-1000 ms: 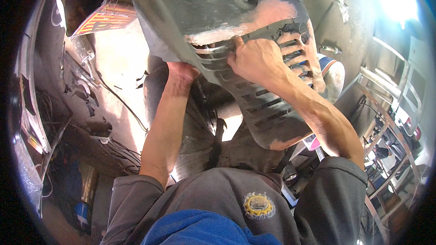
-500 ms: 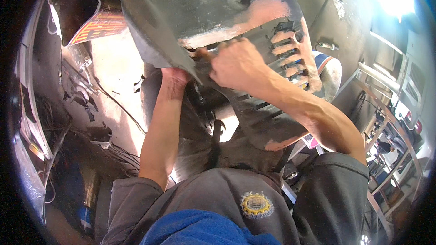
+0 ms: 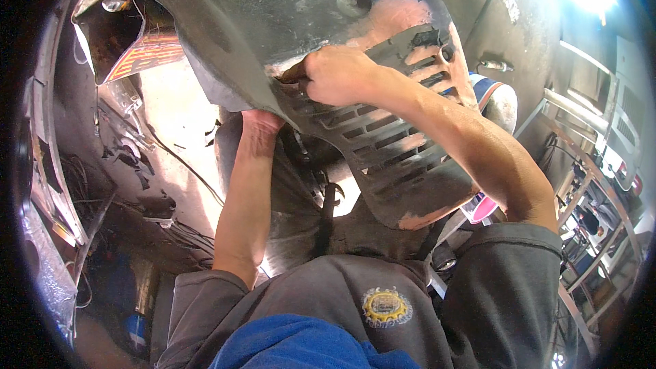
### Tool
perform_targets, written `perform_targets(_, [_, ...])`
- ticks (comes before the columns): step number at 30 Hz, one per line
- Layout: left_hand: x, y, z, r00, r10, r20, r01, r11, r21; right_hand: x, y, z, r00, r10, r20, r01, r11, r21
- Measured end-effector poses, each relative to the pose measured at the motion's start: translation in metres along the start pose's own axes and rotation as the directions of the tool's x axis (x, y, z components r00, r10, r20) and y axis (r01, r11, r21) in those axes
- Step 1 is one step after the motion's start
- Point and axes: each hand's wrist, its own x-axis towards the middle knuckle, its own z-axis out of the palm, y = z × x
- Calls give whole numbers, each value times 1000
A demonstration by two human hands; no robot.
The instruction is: The person sits on the floor and uses a putty knife to scoop body filler from a can and apply it to a plastic car part. They spread the filler over the surface and into the grilles of the part.
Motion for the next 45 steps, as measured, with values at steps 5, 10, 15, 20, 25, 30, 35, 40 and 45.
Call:
perform_targets(5, [7, -1, -11, 1000, -6, -9, 6, 1000, 15, 9, -3, 2, 997, -72, 27, 67, 986, 152])
perform_targets(10, [2, -1, -4, 1000, -3, -3, 3, 1000, -24, 12, 4, 2, 997, -37, 61, 22, 974, 225])
perform_targets(15, [6, 0, -17, 999, -19, 41, 18, 999, 39, 3, 0, 5, 997, 67, -23, -65, 994, 85])
perform_targets(20, [-1, 1, -3, 992, 23, -121, -30, 998, -58, -23, -2, 9, 980, 45, -194, -54, 998, -39])
perform_targets(25, [1, 1, -8, 993, 47, -107, -56, 995, -83, -32, -9, 17, 978, -80, -192, 38, 976, -215])
perform_targets(30, [-2, 1, -14, 1000, -12, -13, 10, 994, -108, -24, -10, 17, 979, -119, -168, 59, 945, -323])
perform_targets(35, [-1, 0, -15, 1000, 0, -21, -1, 998, -56, -28, -5, 21, 960, -177, -216, 86, 923, -376])
perform_targets(40, [-2, 2, -6, 999, 0, -33, -1, 999, -41, -28, -5, 14, 974, -130, -188, 56, 933, -355])
perform_targets(45, [-8, -1, 9, 994, 51, -97, -50, 999, 22, -35, -1, 17, 960, -166, -227, 61, 911, -407])
